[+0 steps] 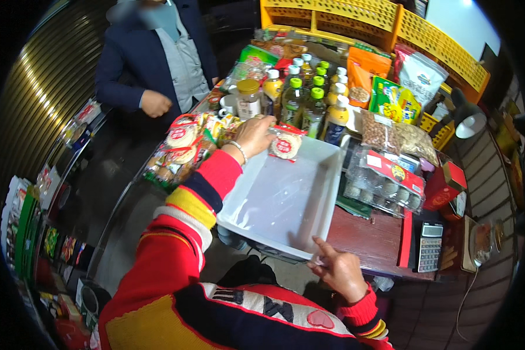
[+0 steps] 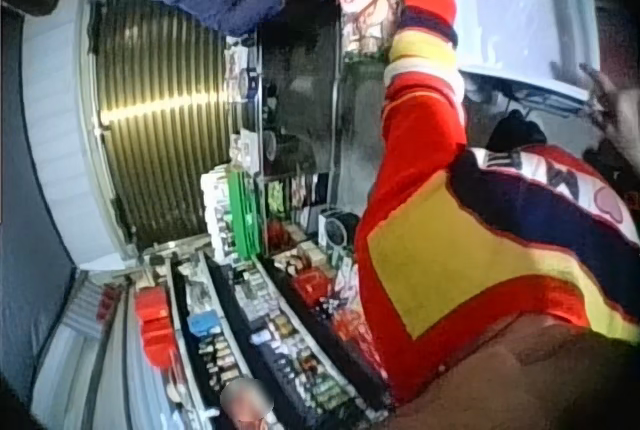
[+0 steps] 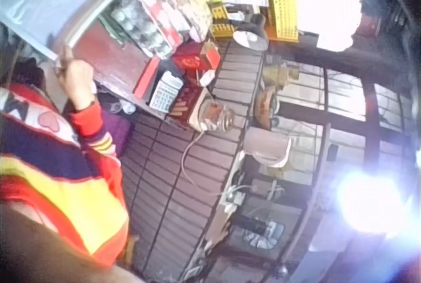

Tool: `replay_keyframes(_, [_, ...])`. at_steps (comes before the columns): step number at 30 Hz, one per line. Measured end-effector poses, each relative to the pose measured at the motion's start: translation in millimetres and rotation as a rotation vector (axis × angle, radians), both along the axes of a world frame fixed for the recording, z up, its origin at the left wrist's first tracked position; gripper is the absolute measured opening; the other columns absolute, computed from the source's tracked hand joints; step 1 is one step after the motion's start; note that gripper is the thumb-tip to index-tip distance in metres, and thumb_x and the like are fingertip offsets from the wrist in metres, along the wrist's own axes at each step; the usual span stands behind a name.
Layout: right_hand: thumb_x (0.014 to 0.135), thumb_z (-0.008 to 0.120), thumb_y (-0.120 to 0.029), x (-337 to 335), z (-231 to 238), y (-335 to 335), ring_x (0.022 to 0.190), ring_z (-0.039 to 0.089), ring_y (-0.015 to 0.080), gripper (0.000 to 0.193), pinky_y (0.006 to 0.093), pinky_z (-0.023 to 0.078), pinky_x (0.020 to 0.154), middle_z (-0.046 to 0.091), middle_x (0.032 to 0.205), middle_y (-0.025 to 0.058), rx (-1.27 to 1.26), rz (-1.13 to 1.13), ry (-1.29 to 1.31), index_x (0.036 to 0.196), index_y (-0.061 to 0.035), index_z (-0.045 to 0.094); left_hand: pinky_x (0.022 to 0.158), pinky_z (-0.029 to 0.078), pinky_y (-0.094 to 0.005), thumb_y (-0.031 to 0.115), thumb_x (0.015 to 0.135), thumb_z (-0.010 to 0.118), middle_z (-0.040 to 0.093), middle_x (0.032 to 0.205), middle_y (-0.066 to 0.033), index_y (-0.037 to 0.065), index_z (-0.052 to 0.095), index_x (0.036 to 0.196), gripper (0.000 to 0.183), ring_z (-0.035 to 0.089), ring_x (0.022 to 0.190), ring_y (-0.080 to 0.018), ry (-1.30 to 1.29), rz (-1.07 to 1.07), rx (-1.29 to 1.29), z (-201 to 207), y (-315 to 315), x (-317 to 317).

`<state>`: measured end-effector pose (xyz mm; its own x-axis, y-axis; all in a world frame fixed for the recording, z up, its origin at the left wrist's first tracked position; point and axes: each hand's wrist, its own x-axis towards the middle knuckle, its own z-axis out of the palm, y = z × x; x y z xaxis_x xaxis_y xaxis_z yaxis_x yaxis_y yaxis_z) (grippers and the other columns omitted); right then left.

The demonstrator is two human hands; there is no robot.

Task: The person wipes a white plastic tray with a cloth, then pours water from a thermos into a basin and wets the cloth. The person then picks up individually wrapped snack items, wipes each one with the wet cloth, and places them back into the tray.

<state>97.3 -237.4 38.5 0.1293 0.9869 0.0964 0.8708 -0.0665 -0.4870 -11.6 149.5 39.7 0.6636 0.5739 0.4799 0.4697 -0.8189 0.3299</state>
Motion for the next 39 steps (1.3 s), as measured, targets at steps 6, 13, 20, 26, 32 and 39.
replay_keyframes(6, [0.082,0.074,-0.017,9,10,-28,0.073,0.07,0.0345,0.037,0.0385,0.055,0.067,0.069,0.081,0.0193,-0.061,-0.157,0.266,0.116,-0.0049,0.066,0.067,0.054,-0.0358,0.015,0.082,0.074,0.07,0.097,-0.0132,0.007,0.068,0.108,0.028,0.07,0.075,-0.0269,-0.241,0.031,0.068,32,-81,-84])
replay_keyframes(13, [0.096,0.06,-0.01,17,-9,-55,0.07,0.057,0.0089,0.018,0.0243,0.046,0.062,0.066,0.081,0.0038,0.083,-0.318,1.029,0.102,0.0061,0.064,0.07,0.053,-0.046,0.041,0.086,0.066,0.068,0.085,-0.0208,0.006,0.072,0.088,0.036,0.067,0.08,-0.038,-0.213,0.788,0.106,35,-31,-210])
replay_keyframes(20, [0.096,0.062,-0.011,-10,-4,-45,0.072,0.056,0.0095,0.016,0.0247,0.046,0.065,0.064,0.084,0.0038,0.171,-0.3,1.225,0.099,0.0043,0.064,0.063,0.053,-0.043,0.054,0.089,0.059,0.069,0.076,-0.0207,0.002,0.072,0.075,0.056,0.069,0.071,-0.0339,0.043,0.868,-0.297,13,16,-245])
replay_keyframes(26, [0.095,0.063,-0.012,-23,-3,-45,0.07,0.056,0.0095,0.017,0.0248,0.046,0.064,0.064,0.082,0.0041,0.178,-0.304,1.215,0.099,0.0048,0.064,0.042,0.038,-0.0202,0.032,0.089,0.071,0.064,0.067,0.0001,0.005,0.066,0.077,0.029,0.055,0.052,-0.0047,-0.527,0.557,-0.781,-21,34,-248])
replay_keyframes(32, [0.094,0.063,-0.011,-32,-2,-43,0.07,0.06,0.0108,0.016,0.026,0.049,0.065,0.066,0.08,0.0055,0.169,-0.285,1.284,0.099,0.0046,0.064,0.052,0.047,-0.0203,0.018,0.09,0.068,0.065,0.078,-0.0026,0.008,0.061,0.085,0.013,0.062,0.065,-0.0092,-0.972,0.335,-0.937,-6,9,-242])
replay_keyframes(39, [0.082,0.071,-0.017,-39,8,-28,0.084,0.068,0.0205,0.048,0.0331,0.057,0.076,0.067,0.103,0.0137,0.345,-0.328,1.621,0.123,0.0039,0.055,0.07,0.057,-0.0286,0.007,0.092,0.061,0.065,0.096,-0.0068,0.008,0.055,0.095,0.007,0.066,0.082,-0.0146,-1.198,-0.049,-0.992,10,-65,-208])
